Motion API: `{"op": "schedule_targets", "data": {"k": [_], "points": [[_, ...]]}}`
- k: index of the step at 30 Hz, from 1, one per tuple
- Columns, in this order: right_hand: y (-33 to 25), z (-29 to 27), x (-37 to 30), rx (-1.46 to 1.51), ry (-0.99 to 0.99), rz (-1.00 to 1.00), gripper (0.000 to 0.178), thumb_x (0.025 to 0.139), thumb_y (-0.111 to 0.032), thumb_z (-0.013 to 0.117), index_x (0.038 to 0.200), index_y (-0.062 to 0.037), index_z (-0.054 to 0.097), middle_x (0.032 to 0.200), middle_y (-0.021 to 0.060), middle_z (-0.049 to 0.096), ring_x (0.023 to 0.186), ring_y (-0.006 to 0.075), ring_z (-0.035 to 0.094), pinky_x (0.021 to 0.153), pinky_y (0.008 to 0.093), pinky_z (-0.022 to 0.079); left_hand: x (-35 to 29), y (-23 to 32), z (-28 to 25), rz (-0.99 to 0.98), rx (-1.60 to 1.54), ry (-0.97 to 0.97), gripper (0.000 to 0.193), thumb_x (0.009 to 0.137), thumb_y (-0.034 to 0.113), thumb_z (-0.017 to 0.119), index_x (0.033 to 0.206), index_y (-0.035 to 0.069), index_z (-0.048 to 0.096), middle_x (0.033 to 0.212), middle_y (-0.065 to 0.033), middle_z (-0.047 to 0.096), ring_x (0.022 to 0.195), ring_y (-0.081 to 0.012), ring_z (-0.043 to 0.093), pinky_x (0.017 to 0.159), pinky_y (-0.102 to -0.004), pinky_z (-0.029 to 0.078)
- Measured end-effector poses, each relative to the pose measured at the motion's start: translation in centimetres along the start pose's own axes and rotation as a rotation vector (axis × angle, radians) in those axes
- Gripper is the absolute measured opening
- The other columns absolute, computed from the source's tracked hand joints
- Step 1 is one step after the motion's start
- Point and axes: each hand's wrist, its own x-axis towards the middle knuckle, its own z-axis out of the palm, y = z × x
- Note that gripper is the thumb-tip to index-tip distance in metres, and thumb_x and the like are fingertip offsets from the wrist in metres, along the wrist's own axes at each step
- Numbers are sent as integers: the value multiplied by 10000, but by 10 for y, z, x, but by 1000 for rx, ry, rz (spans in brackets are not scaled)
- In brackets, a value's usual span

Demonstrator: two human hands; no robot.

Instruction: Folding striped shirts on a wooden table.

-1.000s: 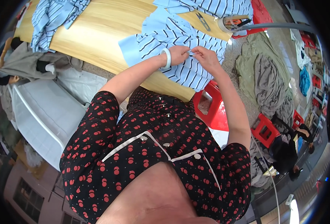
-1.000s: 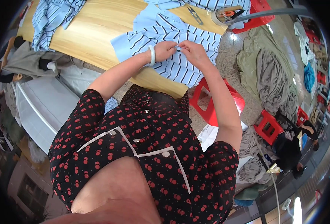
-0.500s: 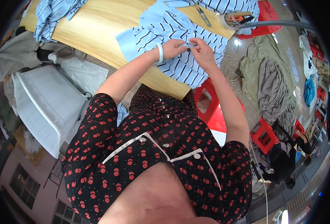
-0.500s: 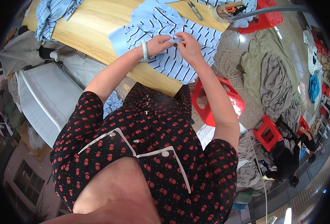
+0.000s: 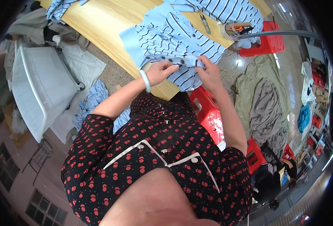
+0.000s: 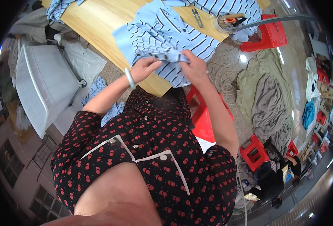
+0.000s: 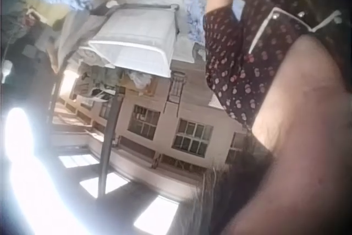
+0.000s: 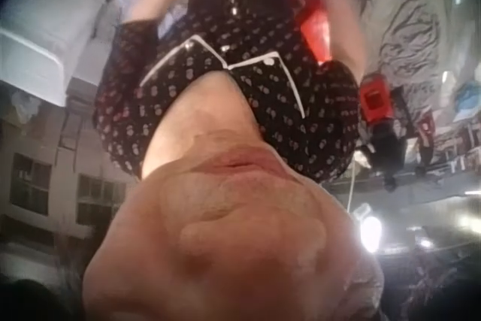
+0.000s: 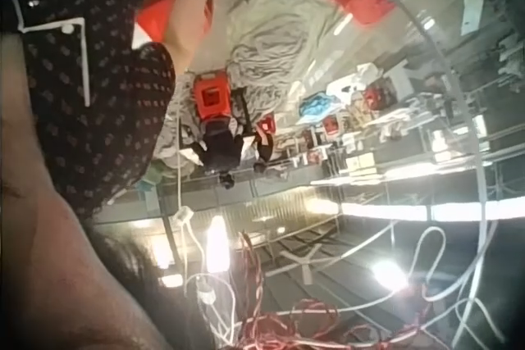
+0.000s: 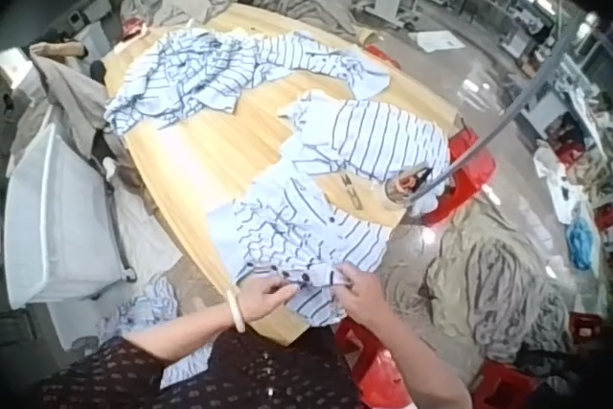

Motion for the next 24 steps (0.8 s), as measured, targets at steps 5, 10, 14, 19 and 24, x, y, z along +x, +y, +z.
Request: {"op": "schedule_targets", "data": {"k": [5, 10, 14, 19, 24], "points": [[-82, 9, -35, 196, -330, -500, 187, 692, -55, 534, 873, -12, 510, 715, 71, 520, 630, 119, 487, 573, 242, 388, -63, 26, 6, 142, -1402, -88, 526, 830, 467, 322, 1130, 38, 371, 1074, -82, 480, 936, -164, 498, 817, -329, 395], [-111, 42, -55, 134, -655, -421, 169, 715, -88, 561, 855, -6, 512, 684, 44, 501, 625, 90, 455, 564, 241, 381, -106, 13, 1, 171, -1420, 144, 227, 693, 59, 550, 908, -6, 518, 790, -64, 570, 674, -150, 558, 630, -261, 472], [-92, 62, -61, 196, -699, -386, 238, 761, -59, 522, 987, -1, 472, 822, 53, 530, 718, 84, 470, 631, 228, 404, -122, -29, 16, 323, -1638, 515, 131, 650, 30, 548, 778, 2, 548, 720, -54, 572, 613, -130, 542, 578, -257, 453], [-100, 103, -34, 390, -829, -222, 258, 796, -60, 478, 1046, -3, 452, 906, 75, 538, 704, 93, 491, 675, 219, 402, -232, -92, 11, 533, -1704, 1070, 232, 663, 25, 522, 890, -19, 530, 837, -89, 580, 731, -157, 563, 688, -280, 453], [-105, 129, -14, 468, -1001, -119, 238, 809, -91, 477, 1036, -22, 468, 891, 58, 542, 683, 71, 491, 642, 185, 405, -403, -148, 58, 453, -1453, 1965, 146, 727, 105, 496, 826, 10, 546, 819, -73, 575, 759, -177, 554, 698, -289, 446]]}}
